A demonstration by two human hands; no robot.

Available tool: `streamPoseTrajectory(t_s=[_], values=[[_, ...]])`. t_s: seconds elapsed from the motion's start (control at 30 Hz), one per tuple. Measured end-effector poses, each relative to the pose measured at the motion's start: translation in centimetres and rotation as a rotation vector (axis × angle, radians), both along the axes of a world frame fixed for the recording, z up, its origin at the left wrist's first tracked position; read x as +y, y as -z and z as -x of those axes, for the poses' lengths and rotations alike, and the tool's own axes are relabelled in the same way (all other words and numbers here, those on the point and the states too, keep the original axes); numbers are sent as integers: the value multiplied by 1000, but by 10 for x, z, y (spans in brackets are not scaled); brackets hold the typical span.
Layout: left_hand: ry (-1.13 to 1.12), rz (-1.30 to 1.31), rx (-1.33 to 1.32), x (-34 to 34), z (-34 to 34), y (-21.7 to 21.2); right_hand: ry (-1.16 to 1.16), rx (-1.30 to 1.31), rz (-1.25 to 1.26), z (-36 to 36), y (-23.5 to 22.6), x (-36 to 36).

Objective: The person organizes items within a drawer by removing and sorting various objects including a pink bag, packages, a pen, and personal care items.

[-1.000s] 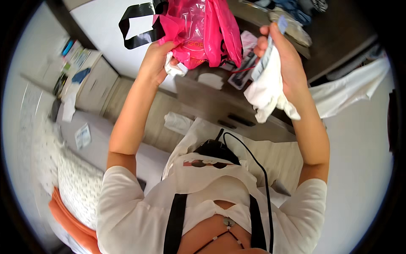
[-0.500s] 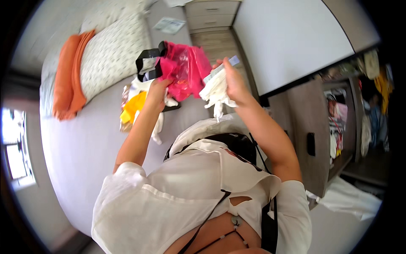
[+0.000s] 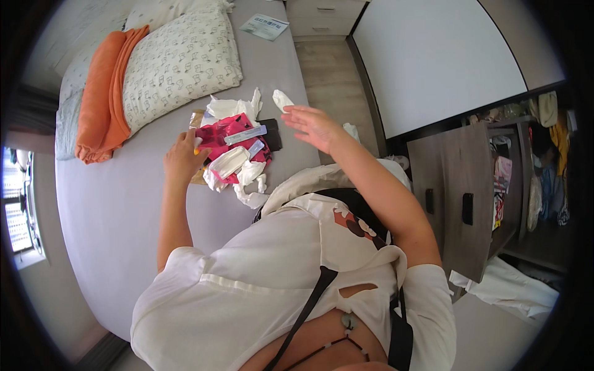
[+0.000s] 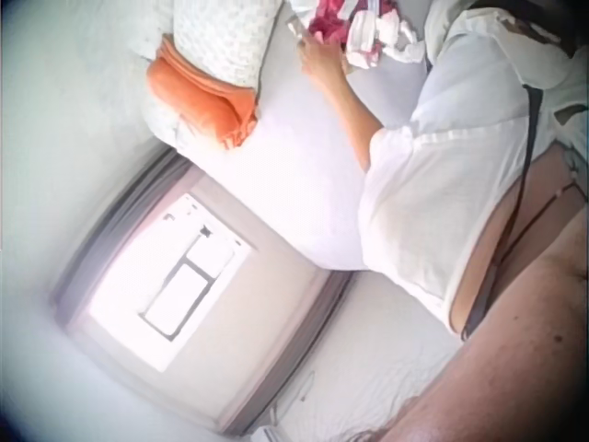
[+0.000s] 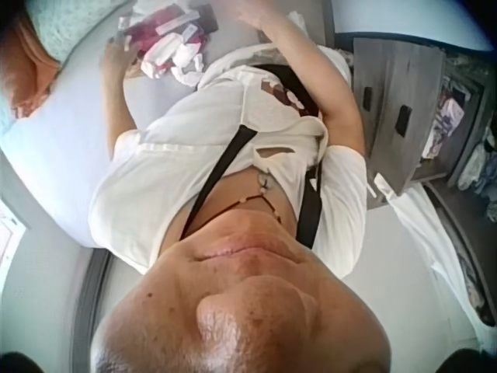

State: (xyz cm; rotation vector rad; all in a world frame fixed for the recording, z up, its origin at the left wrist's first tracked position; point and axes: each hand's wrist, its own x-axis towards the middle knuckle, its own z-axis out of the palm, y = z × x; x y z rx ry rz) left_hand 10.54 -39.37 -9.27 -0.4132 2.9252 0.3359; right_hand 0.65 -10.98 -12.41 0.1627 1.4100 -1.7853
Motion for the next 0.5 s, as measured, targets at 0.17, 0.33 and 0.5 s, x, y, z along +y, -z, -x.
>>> streamPoseTrajectory(t_s=[0.17, 0.33, 0.5], values=[[199, 42, 19, 15, 6, -2, 78, 117, 43, -4, -48, 52], [384, -167, 279, 101, 56, -21, 386, 288, 66, -22, -96, 127], [785, -530, 341, 219, 97, -57, 661, 475, 70, -73, -123, 184]])
